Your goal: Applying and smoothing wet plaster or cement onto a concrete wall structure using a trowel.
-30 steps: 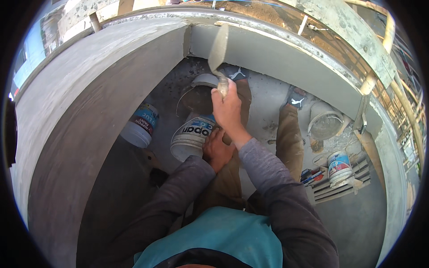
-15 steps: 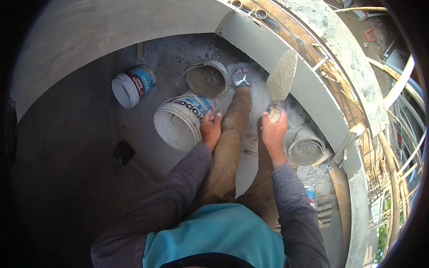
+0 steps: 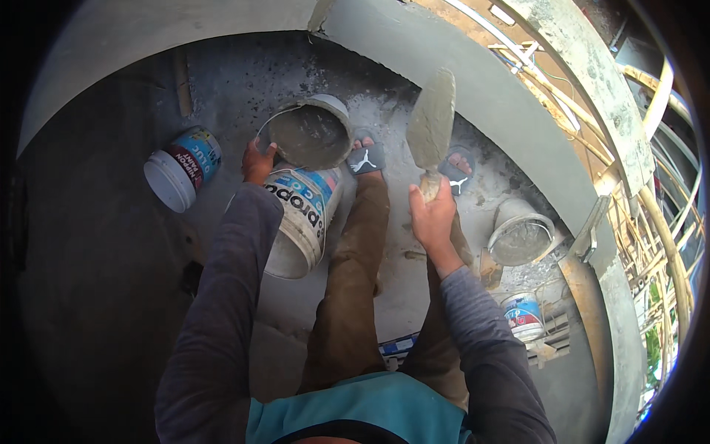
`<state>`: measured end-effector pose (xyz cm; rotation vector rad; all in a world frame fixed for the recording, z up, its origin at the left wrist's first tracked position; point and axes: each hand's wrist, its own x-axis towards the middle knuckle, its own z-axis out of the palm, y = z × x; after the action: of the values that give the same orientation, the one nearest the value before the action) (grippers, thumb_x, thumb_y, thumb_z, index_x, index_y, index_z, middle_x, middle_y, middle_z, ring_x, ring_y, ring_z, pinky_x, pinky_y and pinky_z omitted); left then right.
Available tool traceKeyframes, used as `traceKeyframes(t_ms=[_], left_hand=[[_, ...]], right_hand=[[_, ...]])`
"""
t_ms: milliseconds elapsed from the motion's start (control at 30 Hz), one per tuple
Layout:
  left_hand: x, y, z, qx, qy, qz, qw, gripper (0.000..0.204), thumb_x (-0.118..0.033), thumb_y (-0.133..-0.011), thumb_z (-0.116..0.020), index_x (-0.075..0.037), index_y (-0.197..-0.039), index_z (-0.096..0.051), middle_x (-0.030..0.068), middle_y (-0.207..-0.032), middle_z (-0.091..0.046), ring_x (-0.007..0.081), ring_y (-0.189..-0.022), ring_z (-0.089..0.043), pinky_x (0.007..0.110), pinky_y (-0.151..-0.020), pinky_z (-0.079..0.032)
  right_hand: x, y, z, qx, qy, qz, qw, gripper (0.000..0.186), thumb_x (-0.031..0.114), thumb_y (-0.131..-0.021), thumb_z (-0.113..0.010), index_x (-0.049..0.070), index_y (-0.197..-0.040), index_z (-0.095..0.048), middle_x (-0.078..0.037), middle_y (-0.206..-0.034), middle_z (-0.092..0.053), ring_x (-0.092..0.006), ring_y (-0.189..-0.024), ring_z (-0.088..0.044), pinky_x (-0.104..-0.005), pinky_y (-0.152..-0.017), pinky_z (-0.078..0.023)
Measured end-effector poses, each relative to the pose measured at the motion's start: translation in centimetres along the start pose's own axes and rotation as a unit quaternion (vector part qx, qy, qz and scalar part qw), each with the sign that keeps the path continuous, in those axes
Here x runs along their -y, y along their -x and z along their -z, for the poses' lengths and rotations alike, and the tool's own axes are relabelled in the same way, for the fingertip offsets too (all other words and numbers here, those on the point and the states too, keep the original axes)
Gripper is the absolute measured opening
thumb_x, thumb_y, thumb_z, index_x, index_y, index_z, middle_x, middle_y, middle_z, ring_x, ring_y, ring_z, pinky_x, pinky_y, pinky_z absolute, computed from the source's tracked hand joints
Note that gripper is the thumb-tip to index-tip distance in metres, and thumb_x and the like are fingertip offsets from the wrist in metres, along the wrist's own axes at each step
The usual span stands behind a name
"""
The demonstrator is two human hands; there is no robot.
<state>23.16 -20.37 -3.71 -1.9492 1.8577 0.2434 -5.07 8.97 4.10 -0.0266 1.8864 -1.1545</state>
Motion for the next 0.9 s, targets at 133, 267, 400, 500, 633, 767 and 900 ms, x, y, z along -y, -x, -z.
traceKeyframes(t_ms=[133,267,400,500,633,767,900], left_hand=[[4.7,-3.6,0.3,0.051,0.27,0.075,0.959,0.038,-0.041,-0.085,-0.072,-0.005,-0.085,-0.062,0.0093,-0.079,-0.066,0.019,-0.072,-0.061,0.035,-0.069,-0.047],[0.6,-0.6,2.7,0.009,0.379,0.059,0.924,0.041,-0.039,-0.085,-0.072,-0.003,-0.074,-0.058,0.0048,-0.066,-0.058,0.0142,-0.059,-0.049,0.033,-0.058,-0.041],[2.7,-2.9,4.7,-0.084,0.379,0.104,0.916,0.037,-0.036,-0.086,-0.072,-0.006,-0.073,-0.056,0.0018,-0.065,-0.055,0.0133,-0.058,-0.049,0.032,-0.057,-0.04],[0.4,-1.7,4.6,-0.048,0.438,0.18,0.88,0.032,-0.035,-0.087,-0.071,-0.006,-0.079,-0.059,0.0019,-0.067,-0.055,0.0132,-0.061,-0.05,0.03,-0.059,-0.042],[-1.3,-2.0,5.5,-0.088,0.488,0.236,0.836,0.027,-0.03,-0.092,-0.065,-0.004,-0.097,-0.06,0.0043,-0.076,-0.057,0.014,-0.068,-0.053,0.031,-0.064,-0.046],[6.6,-5.9,5.4,-0.103,0.562,0.173,0.802,0.036,-0.029,-0.095,-0.06,0.0,-0.116,-0.056,0.0141,-0.101,-0.06,0.0216,-0.086,-0.059,0.037,-0.074,-0.05],[2.6,7.9,7.8,-0.174,0.244,-0.061,0.952,0.059,-0.033,-0.096,-0.059,0.001,-0.141,-0.042,0.026,-0.143,-0.037,0.0392,-0.132,-0.039,0.048,-0.108,-0.034]], right_hand=[[1.7,-2.4,-7.6,-0.002,-0.023,0.018,1.0,0.03,0.019,-0.087,-0.067,0.0,-0.107,-0.054,-0.012,-0.078,-0.064,-0.0185,-0.062,-0.062,-0.0349,-0.058,-0.05],[4.1,-5.8,-10.9,-0.008,-0.036,0.016,0.999,0.037,0.022,-0.086,-0.067,-0.001,-0.112,-0.054,-0.017,-0.083,-0.066,-0.0294,-0.074,-0.066,-0.0408,-0.07,-0.051],[5.8,-8.7,-16.7,-0.039,-0.056,0.066,0.995,0.037,0.023,-0.087,-0.067,-0.001,-0.111,-0.053,-0.021,-0.086,-0.066,-0.0373,-0.081,-0.066,-0.0438,-0.073,-0.051],[5.8,-11.4,-18.0,-0.063,-0.017,0.085,0.994,0.036,0.024,-0.087,-0.066,0.0,-0.109,-0.051,-0.027,-0.091,-0.065,-0.0449,-0.085,-0.064,-0.0491,-0.075,-0.049],[6.4,-13.0,-19.9,-0.107,0.008,0.108,0.988,0.038,0.024,-0.088,-0.065,-0.002,-0.111,-0.049,-0.028,-0.091,-0.065,-0.0461,-0.086,-0.063,-0.0504,-0.077,-0.049],[6.9,-13.5,-23.4,-0.084,-0.052,0.069,0.993,0.039,0.025,-0.088,-0.065,-0.002,-0.112,-0.048,-0.028,-0.092,-0.065,-0.0463,-0.086,-0.063,-0.0507,-0.077,-0.049],[5.4,-14.7,-22.2,-0.14,-0.03,0.11,0.984,0.04,0.026,-0.087,-0.065,-0.002,-0.112,-0.048,-0.028,-0.092,-0.065,-0.0467,-0.086,-0.063,-0.0509,-0.078,-0.049]])
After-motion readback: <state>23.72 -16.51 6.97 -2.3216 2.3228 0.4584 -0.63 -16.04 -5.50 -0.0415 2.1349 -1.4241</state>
